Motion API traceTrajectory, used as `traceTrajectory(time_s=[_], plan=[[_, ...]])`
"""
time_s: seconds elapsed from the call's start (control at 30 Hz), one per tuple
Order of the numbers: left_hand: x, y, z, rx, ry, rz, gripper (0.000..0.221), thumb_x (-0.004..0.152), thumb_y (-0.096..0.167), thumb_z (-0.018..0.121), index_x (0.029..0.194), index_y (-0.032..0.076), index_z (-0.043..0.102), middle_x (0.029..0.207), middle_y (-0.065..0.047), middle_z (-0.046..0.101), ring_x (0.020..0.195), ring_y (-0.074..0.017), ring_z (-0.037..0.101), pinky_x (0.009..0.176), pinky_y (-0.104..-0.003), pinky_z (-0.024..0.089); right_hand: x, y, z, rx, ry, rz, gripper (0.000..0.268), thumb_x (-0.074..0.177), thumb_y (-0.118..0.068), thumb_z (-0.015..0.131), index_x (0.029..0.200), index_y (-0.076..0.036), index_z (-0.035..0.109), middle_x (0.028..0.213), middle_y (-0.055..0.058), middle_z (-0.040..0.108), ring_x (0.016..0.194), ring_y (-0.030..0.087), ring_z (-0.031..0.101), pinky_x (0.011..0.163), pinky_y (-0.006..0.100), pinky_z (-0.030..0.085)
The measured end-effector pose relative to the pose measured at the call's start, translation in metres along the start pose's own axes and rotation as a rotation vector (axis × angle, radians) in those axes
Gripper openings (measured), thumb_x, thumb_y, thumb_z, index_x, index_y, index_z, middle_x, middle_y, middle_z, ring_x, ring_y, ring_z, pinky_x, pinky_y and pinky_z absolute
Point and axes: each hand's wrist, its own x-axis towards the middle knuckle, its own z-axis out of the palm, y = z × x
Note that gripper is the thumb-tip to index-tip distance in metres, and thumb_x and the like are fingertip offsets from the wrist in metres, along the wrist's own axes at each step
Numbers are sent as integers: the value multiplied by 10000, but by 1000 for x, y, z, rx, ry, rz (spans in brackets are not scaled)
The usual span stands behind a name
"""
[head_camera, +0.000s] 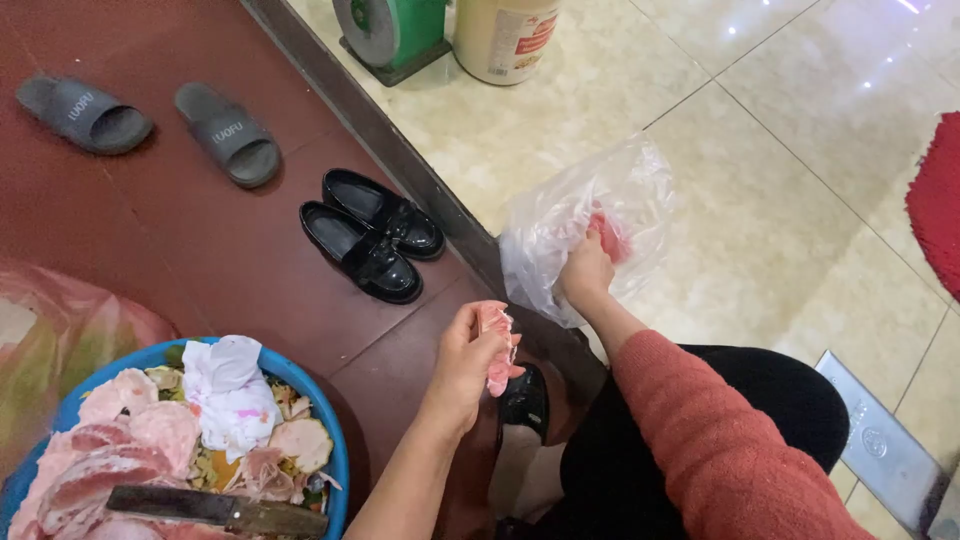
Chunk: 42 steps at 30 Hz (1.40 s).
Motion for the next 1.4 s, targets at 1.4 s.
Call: traceTrajectory(time_s=[1.4], plan=[[1, 3, -4, 83, 12, -108, 484, 847, 82, 576, 1324, 4, 592, 1270, -210, 632, 1098, -321, 656, 719, -427, 579, -26, -15, -51, 51, 156, -280, 223, 932, -302, 621, 1102, -199, 720, 1255, 83, 581, 1003, 325, 620, 846, 419, 507]])
